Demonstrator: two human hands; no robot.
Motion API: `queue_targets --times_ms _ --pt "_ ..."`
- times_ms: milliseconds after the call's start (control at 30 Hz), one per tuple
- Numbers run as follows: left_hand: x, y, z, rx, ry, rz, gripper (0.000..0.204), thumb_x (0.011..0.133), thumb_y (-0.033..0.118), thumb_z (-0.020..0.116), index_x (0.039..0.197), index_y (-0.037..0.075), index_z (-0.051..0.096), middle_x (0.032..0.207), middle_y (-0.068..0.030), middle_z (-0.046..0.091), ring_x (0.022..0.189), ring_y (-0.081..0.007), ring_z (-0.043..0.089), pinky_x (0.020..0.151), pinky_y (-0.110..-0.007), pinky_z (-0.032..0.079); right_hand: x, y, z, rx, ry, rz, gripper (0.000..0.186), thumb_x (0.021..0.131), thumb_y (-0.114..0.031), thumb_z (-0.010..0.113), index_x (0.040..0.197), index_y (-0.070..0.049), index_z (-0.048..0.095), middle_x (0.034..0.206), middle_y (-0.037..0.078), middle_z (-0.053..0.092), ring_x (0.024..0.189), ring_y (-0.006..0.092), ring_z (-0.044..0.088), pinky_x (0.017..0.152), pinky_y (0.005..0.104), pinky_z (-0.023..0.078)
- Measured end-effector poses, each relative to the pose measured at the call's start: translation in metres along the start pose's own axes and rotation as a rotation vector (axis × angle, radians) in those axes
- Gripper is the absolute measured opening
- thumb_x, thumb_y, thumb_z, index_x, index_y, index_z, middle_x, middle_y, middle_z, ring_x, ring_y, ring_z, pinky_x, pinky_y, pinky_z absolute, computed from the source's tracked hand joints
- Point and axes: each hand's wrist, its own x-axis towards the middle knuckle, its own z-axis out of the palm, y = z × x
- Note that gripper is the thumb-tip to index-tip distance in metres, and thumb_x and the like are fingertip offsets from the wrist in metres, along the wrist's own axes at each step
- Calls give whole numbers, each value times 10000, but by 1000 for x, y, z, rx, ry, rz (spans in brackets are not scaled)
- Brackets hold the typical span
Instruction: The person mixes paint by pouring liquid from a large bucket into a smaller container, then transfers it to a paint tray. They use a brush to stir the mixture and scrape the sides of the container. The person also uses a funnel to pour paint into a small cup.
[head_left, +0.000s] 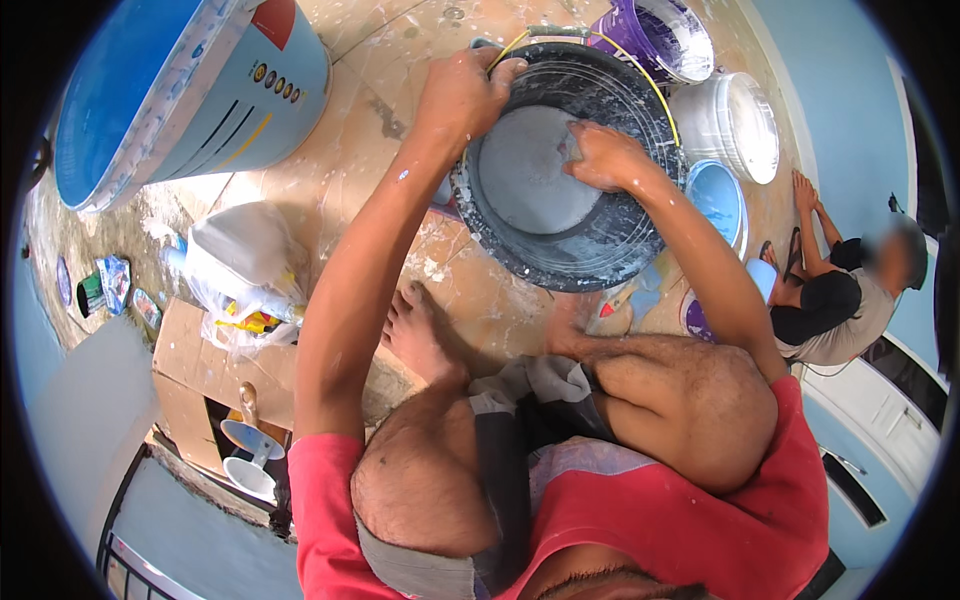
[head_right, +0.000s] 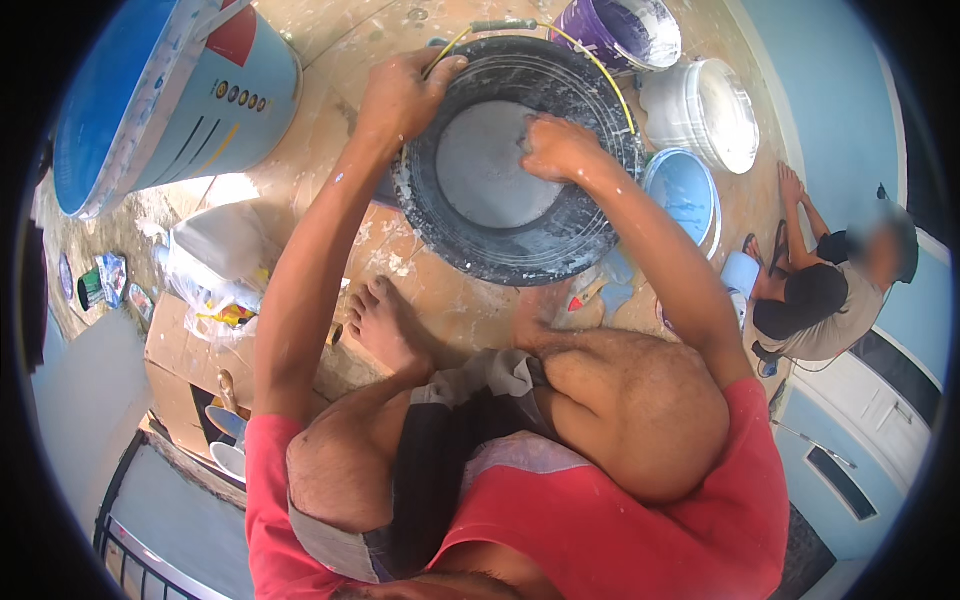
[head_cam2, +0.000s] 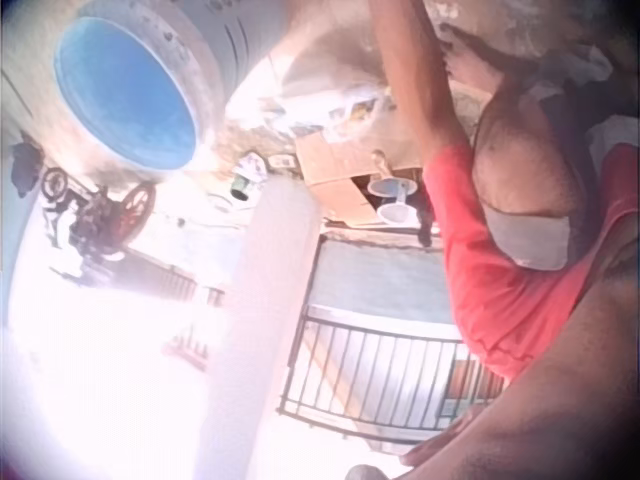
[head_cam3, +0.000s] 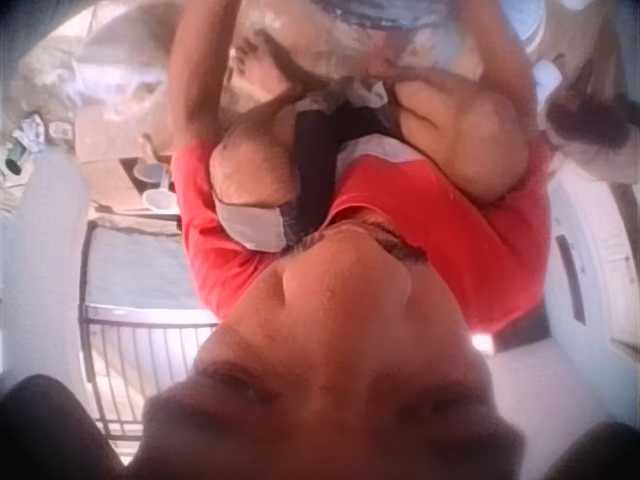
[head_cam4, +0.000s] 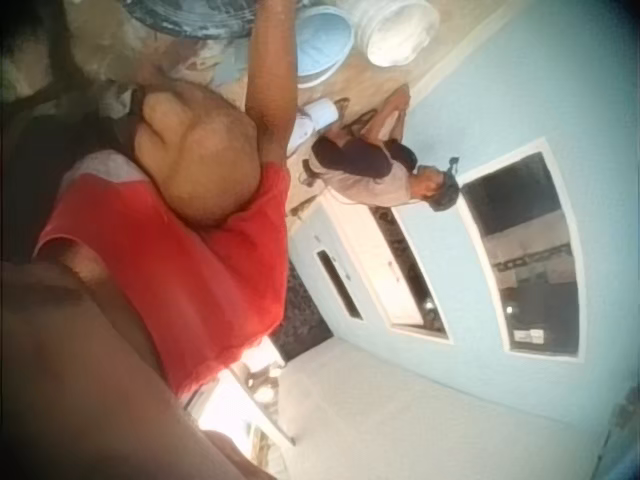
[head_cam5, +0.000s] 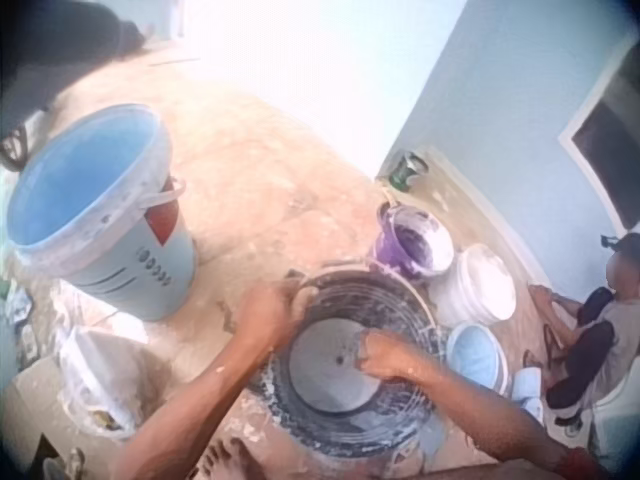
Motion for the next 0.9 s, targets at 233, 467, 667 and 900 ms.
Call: queue_targets --times_ms 233,467,667,900 --pt "1 -6 -1 48 1 10 422 1003 450 689 1148 71 802 912 -253 753 878 -447 737 828 -499 560 7 -46 -1 -50 -163 111 596 852 -324 750 1363 -28 670 1339 244 700 1285 419 658 1062 514 535" --pt "-1 -9 6 33 32 1 408 999 437 697 1152 74 804 933 -251 758 894 -445 737 837 -500 560 -43 -31 -25 -4 111 121 398 871 -373 783 1208 -163 762 1229 180 748 1131 425 709 952 521 562" --pt "-3 -7 0 -3 -11 -36 415 1012 428 682 1177 65 798 1005 -257 765 945 -438 740 862 -487 561 -105 -21 -62 -55 780 -44 217 933 -286 752 1076 -123 755 984 107 718 926 381 703 788 501 556" --pt "0 -2 -3 28 -6 29 452 1011 443 680 1192 43 790 1020 -276 761 974 -452 743 884 -478 566 -130 15 -73 84 868 -10 268 912 -267 788 1095 -74 753 1002 138 731 927 399 699 784 460 549"
